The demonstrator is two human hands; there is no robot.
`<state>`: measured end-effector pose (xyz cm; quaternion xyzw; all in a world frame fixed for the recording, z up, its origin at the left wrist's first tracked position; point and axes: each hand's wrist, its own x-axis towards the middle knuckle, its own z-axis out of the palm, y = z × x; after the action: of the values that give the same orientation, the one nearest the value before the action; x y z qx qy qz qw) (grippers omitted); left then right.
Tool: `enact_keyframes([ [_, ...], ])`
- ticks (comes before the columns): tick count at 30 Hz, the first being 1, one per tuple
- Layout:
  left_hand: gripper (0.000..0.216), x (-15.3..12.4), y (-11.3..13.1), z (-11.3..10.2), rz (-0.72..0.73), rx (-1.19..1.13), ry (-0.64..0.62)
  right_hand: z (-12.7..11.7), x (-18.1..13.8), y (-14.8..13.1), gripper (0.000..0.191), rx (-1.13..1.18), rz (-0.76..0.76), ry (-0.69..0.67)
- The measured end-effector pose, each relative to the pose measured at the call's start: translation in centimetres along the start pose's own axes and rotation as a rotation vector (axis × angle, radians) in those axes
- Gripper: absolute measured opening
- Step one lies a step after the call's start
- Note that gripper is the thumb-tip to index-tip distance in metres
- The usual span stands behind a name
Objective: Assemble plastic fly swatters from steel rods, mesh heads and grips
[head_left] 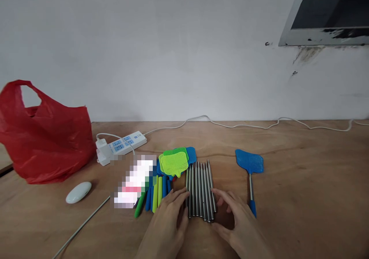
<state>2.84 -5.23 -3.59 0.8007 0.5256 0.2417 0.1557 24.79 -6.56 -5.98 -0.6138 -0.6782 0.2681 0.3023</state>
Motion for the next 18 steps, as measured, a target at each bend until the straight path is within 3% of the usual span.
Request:
enact_keyframes([
  [7, 0.055, -0.4, -0.2, 0.4, -0.001, -0.049, -0.109, -0.7, 0.4, -1.6, 0.061, 0.013, 0.060, -0.035],
  [11, 0.062, 0.2, 0.5, -0.2, -0.097, -0.064, -0.180, -0.8, 0.5, -1.8, 0.062, -0.017, 0.060, -0.032],
  [18, 0.058, 1.2, 1.4, -0.9, -0.207, -0.081, -0.152, -0.9, 0.3, -2.1, 0.072, -0.067, 0.031, -0.068],
])
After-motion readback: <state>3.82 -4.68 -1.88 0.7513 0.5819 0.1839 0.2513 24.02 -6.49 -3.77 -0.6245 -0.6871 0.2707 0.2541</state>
